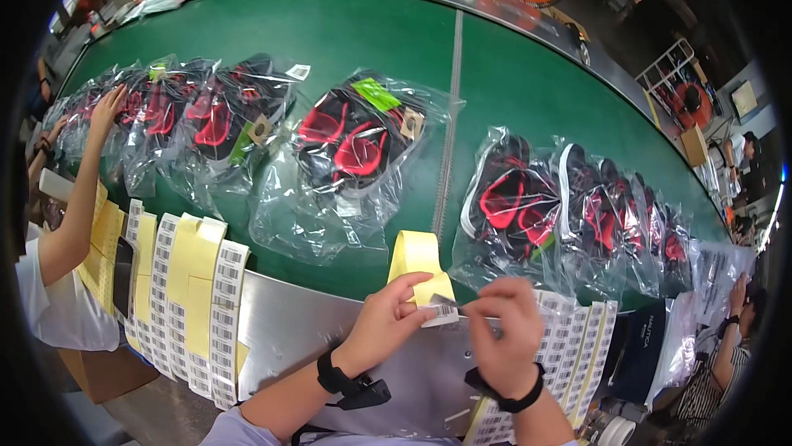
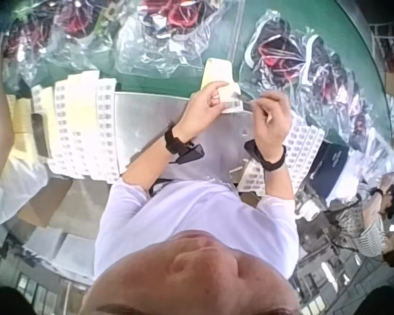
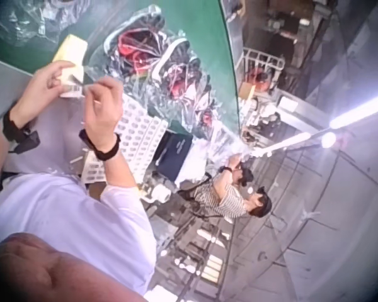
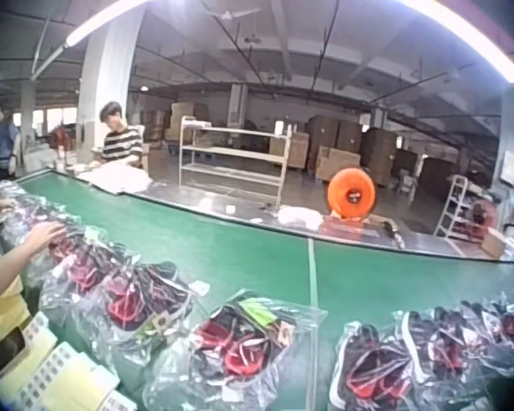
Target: The recorder is peeling barcode stickers from a sheet and applying them to plastic bags containing finished shoes on a conveyor belt.
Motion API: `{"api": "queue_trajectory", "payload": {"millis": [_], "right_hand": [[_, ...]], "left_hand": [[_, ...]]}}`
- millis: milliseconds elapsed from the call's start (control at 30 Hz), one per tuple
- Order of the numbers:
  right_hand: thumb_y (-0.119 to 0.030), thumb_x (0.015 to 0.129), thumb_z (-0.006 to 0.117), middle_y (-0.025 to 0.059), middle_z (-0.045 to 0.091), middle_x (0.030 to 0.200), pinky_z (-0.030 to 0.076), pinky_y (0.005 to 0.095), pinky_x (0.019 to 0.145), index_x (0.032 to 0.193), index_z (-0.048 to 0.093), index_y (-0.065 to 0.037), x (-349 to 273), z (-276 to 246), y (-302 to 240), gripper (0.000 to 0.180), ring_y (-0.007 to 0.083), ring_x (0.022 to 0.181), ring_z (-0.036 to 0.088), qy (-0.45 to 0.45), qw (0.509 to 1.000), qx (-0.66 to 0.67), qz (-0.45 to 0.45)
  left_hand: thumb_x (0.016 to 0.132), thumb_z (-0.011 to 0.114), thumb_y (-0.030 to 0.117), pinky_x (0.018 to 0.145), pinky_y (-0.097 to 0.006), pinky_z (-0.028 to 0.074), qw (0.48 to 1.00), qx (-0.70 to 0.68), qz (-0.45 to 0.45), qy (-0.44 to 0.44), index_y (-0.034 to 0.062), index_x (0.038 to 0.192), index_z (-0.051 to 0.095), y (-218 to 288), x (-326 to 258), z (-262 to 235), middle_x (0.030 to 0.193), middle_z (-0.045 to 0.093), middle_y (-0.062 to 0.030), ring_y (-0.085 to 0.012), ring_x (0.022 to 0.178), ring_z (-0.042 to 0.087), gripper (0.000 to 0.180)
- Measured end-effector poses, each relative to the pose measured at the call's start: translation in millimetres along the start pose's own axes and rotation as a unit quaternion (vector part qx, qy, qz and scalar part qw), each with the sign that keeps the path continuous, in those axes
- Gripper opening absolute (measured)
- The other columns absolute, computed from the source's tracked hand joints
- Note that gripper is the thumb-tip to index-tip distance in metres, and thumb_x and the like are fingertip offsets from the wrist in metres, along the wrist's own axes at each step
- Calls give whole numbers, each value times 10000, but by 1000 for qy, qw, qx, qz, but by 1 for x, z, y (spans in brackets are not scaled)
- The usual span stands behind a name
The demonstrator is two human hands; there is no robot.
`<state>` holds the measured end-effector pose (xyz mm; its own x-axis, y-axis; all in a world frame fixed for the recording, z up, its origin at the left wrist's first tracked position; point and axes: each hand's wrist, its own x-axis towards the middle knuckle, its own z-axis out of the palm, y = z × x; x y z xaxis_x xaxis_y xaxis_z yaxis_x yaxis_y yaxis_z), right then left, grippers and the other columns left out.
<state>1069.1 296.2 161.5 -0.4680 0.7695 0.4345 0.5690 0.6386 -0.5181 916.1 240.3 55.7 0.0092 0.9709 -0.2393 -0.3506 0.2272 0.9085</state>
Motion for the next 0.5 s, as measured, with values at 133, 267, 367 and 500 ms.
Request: {"api": "queue_trajectory", "payload": {"millis": [133,267,367,500], "right_hand": [[12,844,687,126,624,1127,485,309,797,865,634,22,89,24,19,58,174,939,610,60,958,246,139],[-94,827,754,191,622,1259,468,317,915,846,678,49,185,65,99,163,230,1061,626,113,977,154,93],[-54,802,766,84,654,940,465,258,759,786,672,33,212,111,115,129,126,842,606,115,918,320,204],[-41,782,763,38,641,731,457,263,598,757,664,27,223,143,116,123,114,651,584,132,910,286,269]], "left_hand": [[924,650,-19,779,-223,519,998,-24,27,48,3,1390,471,-5,-1,-11,1149,657,-163,-103,966,676,500],[923,657,-10,748,-206,502,999,40,-12,7,-3,1399,463,14,4,1,1173,647,-173,-105,959,676,513],[922,660,-6,721,-197,489,999,16,18,25,-8,1396,466,8,3,1,1156,652,-165,-94,942,672,512],[920,662,-10,703,-192,483,999,-3,21,31,-11,1393,468,-1,3,-3,1153,653,-153,-83,923,667,511]]}}
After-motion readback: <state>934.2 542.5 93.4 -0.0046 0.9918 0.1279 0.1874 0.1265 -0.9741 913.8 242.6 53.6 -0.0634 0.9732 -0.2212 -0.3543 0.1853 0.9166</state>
